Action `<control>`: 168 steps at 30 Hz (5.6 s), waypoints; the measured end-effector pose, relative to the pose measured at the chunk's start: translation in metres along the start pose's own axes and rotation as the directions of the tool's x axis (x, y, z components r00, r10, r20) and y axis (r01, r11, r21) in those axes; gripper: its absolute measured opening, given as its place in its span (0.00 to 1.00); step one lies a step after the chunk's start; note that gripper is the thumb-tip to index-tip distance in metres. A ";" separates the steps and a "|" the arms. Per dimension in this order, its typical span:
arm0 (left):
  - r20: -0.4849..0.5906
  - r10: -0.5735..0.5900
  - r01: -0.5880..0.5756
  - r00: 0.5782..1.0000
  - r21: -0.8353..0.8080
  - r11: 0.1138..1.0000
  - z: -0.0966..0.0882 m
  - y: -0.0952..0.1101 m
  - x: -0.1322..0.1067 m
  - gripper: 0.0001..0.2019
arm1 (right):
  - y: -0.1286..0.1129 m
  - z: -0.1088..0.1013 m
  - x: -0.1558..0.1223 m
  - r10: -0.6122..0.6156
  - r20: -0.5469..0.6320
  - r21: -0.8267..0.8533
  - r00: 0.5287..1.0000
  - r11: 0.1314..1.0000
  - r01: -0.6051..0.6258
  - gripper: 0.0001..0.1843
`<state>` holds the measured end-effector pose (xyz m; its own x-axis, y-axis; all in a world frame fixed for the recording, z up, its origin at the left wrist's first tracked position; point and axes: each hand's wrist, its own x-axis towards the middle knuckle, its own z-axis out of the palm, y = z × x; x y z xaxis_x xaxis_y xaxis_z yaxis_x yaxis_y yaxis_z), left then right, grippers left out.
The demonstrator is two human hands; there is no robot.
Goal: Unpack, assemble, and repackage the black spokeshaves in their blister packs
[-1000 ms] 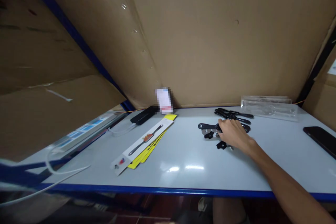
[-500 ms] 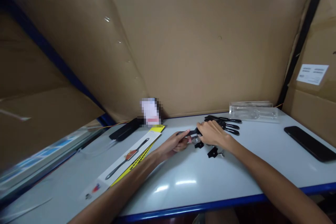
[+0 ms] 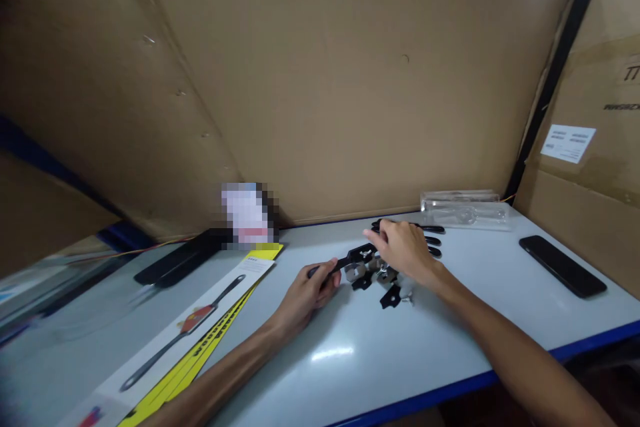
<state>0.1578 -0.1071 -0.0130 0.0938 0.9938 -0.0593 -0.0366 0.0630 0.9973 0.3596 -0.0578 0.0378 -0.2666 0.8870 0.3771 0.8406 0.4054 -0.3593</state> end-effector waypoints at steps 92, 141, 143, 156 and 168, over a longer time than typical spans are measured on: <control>0.053 -0.080 0.089 0.995 -0.203 0.975 -0.012 0.006 0.000 0.19 | 0.004 0.034 -0.021 -0.641 -0.007 -0.261 0.767 0.742 0.618 0.13; -0.078 0.173 0.077 0.982 0.997 0.012 -0.056 0.015 -0.001 0.25 | 0.080 -0.038 -0.001 0.140 0.851 -0.024 0.505 0.973 -0.229 0.20; -0.056 0.187 0.061 0.981 0.998 -0.020 -0.056 0.015 -0.001 0.26 | 0.079 -0.038 -0.001 0.154 0.845 -0.037 0.512 0.972 -0.232 0.21; -0.077 0.115 0.085 0.990 0.994 -0.072 -0.053 0.020 -0.003 0.28 | 0.069 -0.043 -0.002 0.191 0.859 -0.116 0.475 0.976 -0.183 0.14; -0.142 0.043 0.146 0.989 0.985 -0.093 -0.051 0.024 -0.002 0.28 | 0.071 -0.038 -0.001 0.209 0.863 -0.147 0.460 0.975 -0.167 0.13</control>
<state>0.1056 -0.1029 0.0088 -0.0505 0.9985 -0.0222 0.9970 0.0491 -0.0594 0.4380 -0.0384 0.0443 -0.3544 0.6837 -0.6380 0.9332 0.2147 -0.2883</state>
